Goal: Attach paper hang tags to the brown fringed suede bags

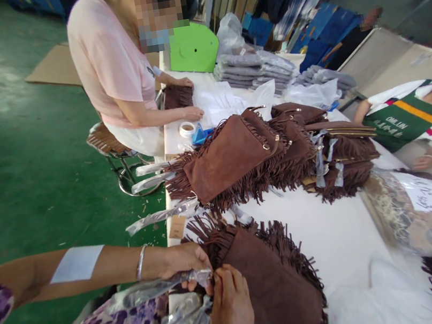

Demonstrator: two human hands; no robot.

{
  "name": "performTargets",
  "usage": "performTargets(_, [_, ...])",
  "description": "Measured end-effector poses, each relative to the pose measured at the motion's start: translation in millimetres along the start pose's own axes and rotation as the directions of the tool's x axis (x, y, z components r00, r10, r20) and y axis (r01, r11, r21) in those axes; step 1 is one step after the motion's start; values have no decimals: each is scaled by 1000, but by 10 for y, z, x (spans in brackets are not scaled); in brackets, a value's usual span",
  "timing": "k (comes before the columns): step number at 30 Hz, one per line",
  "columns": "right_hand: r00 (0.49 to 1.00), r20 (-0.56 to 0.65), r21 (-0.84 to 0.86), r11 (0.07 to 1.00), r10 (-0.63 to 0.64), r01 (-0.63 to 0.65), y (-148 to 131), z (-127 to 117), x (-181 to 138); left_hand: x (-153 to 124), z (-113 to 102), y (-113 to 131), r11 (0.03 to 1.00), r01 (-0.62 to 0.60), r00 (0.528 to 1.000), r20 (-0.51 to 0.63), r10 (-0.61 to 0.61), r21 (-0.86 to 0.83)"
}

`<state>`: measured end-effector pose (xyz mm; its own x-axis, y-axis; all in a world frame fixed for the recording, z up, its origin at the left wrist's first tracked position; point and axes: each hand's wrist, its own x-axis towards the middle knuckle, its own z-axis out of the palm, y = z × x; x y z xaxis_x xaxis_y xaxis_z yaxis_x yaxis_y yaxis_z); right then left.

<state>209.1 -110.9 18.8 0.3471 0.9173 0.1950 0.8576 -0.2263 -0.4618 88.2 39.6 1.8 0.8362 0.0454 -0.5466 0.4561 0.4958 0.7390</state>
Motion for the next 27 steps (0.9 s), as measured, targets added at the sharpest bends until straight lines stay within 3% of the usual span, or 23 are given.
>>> performTargets(4, [1000, 0, 4, 1000, 13, -13, 17, 18, -9, 9, 14, -8, 998, -8, 998, -55, 11, 59])
performTargets(6, [1000, -16, 14, 1000, 18, -18, 26, 27, -28, -16, 23, 15, 970, -90, 984, -129, 121, 226])
performTargets(7, [999, -28, 19, 999, 28, -28, 32, 30, -42, -35, 24, 34, 918, -147, 959, -176, 224, 367])
performTargets(9, [997, -55, 23, 998, 60, -59, 44, 26, -72, -76, 15, 80, 716, -221, 859, -216, 465, 662])
performTargets(11, [993, -92, 20, 997, 78, -77, 54, 11, -91, -105, -7, 130, 565, -230, 775, -202, 599, 792])
performTargets(12, [990, -111, 21, 996, 84, -82, 55, 0, -91, -111, -20, 154, 573, -239, 766, -210, 608, 784])
performTargets(16, [987, -83, 92, 987, 137, -130, 19, -50, -8, -97, -47, 248, 779, -311, 806, -282, 520, 545])
performTargets(21, [972, 82, 151, 962, 218, -229, -66, -71, 171, -66, -7, 319, 777, -386, 811, -218, 543, 498])
performTargets(27, [953, 147, 152, 946, 266, -287, -67, -78, 219, 44, 4, 297, 823, -460, 815, -208, 540, 334])
